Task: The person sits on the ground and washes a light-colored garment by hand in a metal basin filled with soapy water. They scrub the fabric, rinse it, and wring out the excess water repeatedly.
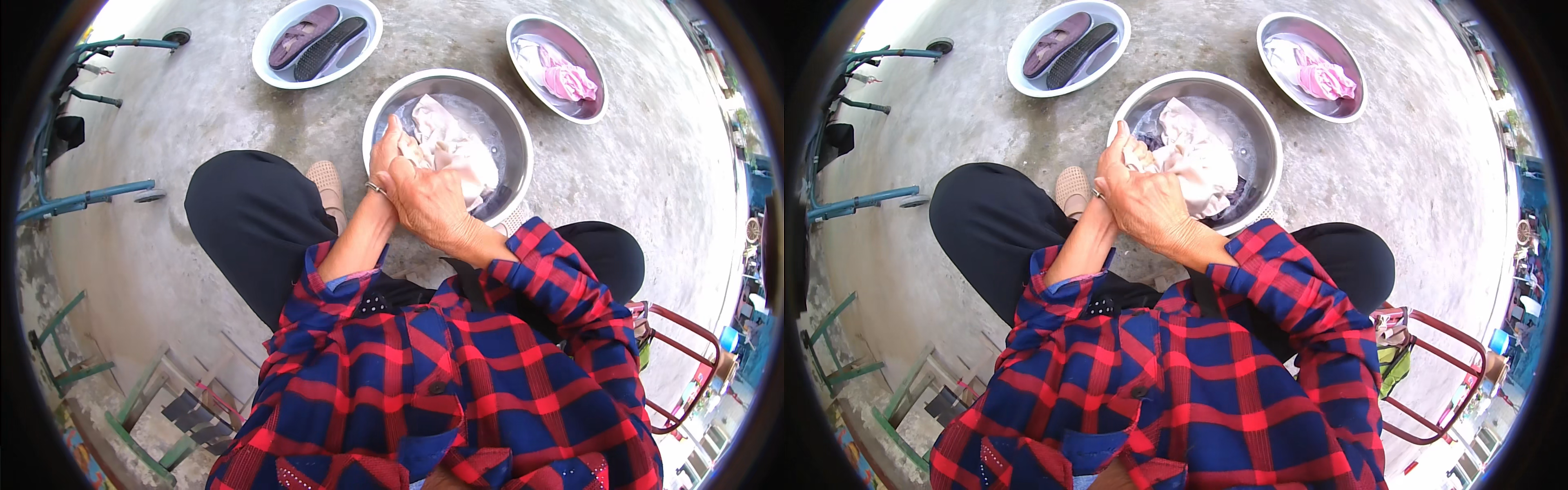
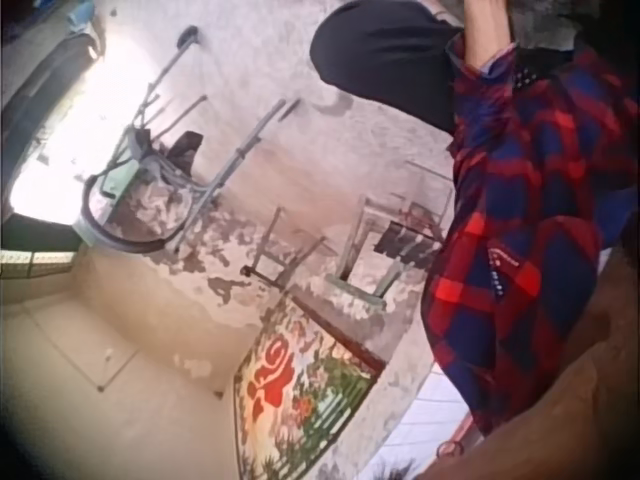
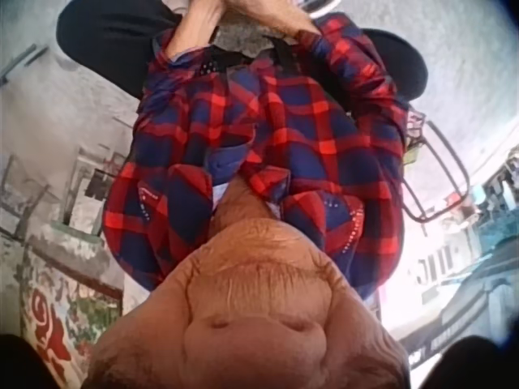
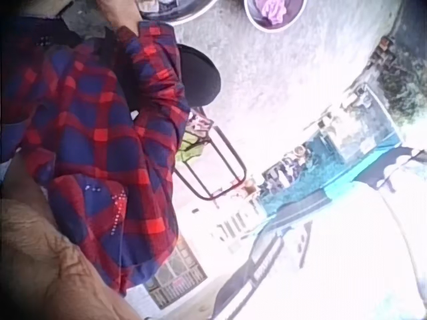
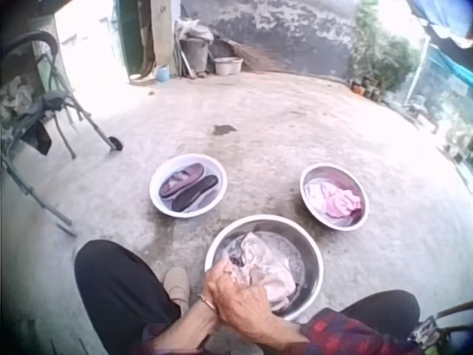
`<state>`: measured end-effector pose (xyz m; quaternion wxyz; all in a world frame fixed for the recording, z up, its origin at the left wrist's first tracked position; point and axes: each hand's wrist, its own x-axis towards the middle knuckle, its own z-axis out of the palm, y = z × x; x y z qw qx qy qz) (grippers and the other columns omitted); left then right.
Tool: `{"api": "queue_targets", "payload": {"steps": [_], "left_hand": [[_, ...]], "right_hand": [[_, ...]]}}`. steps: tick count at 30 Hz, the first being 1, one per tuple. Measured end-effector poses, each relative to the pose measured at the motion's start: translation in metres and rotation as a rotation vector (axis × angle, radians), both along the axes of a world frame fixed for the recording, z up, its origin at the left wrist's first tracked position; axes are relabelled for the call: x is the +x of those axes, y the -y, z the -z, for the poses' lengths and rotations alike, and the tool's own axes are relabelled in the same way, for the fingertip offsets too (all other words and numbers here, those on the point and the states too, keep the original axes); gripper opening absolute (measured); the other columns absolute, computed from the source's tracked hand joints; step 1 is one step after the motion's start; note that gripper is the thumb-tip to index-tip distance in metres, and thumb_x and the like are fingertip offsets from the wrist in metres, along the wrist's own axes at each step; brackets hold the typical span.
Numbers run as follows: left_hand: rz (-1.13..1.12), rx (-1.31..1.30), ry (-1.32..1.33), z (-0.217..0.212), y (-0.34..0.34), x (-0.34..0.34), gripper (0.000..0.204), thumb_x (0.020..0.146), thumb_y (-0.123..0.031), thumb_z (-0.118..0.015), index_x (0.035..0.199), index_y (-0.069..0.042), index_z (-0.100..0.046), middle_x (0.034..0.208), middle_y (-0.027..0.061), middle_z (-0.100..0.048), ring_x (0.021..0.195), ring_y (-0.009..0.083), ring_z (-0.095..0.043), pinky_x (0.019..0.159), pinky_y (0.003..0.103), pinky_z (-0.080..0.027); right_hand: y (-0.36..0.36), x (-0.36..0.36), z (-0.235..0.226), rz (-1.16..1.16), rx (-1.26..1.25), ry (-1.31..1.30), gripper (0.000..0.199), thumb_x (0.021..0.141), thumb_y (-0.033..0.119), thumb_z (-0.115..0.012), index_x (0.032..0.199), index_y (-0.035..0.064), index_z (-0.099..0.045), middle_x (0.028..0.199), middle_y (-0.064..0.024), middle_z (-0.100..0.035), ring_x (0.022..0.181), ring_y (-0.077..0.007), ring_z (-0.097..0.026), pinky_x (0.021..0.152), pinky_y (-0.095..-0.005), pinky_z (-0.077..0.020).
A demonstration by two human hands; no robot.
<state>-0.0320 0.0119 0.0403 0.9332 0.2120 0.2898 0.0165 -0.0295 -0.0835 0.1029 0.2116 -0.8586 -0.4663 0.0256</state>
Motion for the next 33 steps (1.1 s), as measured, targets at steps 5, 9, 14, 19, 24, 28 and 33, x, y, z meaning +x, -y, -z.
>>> {"api": "queue_targets", "payload": {"steps": [5,9,14,19,24,28,33], "left_hand": [[-0.12,-0.033,-0.039,-0.025,0.031,0.003,0.026,0.092,-0.031,-0.047,0.088,-0.008,-0.058,0.081,0.0027,-0.061,0.076,0.0137,-0.059,0.069,0.028,-0.048],[0.108,-0.186,0.552,0.018,-0.002,-0.005,0.033,0.091,-0.034,-0.047,0.065,-0.015,-0.049,0.057,-0.0014,-0.048,0.055,0.0104,-0.05,0.057,0.026,-0.044],[0.045,-0.221,0.512,0.028,0.013,0.006,0.034,0.092,-0.034,-0.045,0.097,-0.003,-0.057,0.087,0.0043,-0.059,0.081,0.0131,-0.058,0.071,0.028,-0.048],[-0.124,0.047,-0.019,-0.012,0.029,0.0,0.031,0.091,-0.032,-0.048,0.097,-0.003,-0.057,0.092,0.0056,-0.06,0.082,0.0145,-0.058,0.076,0.03,-0.047],[0.165,-0.194,0.588,0.037,-0.004,-0.001,0.023,0.092,-0.031,-0.046,0.087,-0.009,-0.051,0.081,0.0022,-0.057,0.074,0.012,-0.056,0.078,0.029,-0.048],[-0.068,-0.047,0.181,-0.009,0.032,0.001,0.041,0.092,-0.029,-0.045,0.12,0.0,-0.045,0.115,0.0101,-0.054,0.106,0.0195,-0.053,0.092,0.032,-0.042],[-0.032,0.078,0.208,-0.048,-0.003,0.002,0.039,0.092,-0.039,-0.045,0.06,-0.016,-0.037,0.059,-0.0043,-0.038,0.056,0.009,-0.043,0.056,0.025,-0.041]], "right_hand": [[0.002,0.049,0.022,0.284,0.03,-0.058,0.025,0.087,0.028,-0.047,0.077,0.0052,-0.05,0.051,-0.0168,-0.054,0.048,-0.0346,-0.056,0.045,-0.0448,-0.043],[-0.007,0.02,0.026,0.12,-0.049,0.237,0.017,0.082,0.021,-0.052,0.076,0.0059,-0.05,0.052,-0.016,-0.053,0.046,-0.0318,-0.056,0.043,-0.0424,-0.043],[0.0,0.03,0.029,0.1,-0.095,0.218,0.02,0.08,0.022,-0.052,0.087,0.0026,-0.051,0.054,-0.013,-0.055,0.047,-0.0281,-0.057,0.042,-0.041,-0.0425],[-0.006,0.054,0.029,0.291,-0.032,-0.005,0.026,0.087,0.03,-0.047,0.09,0.0041,-0.051,0.05,-0.0143,-0.052,0.05,-0.0298,-0.059,0.045,-0.0415,-0.0436],[-0.003,0.004,0.013,0.065,-0.017,0.016,0.02,0.085,0.029,-0.05,0.079,0.0089,-0.049,0.052,-0.0149,-0.054,0.049,-0.0296,-0.059,0.045,-0.0439,-0.0433],[0.006,0.065,0.018,0.324,-0.002,-0.04,0.031,0.089,0.032,-0.045,0.077,0.0041,-0.051,0.057,-0.0172,-0.057,0.057,-0.036,-0.059,0.051,-0.0464,-0.043],[0.027,0.09,-0.003,0.403,0.551,-0.925,0.037,0.09,0.034,-0.047,0.07,0.0033,-0.054,0.066,-0.0087,-0.06,0.059,-0.0193,-0.057,0.055,-0.0331,-0.0428]]}}
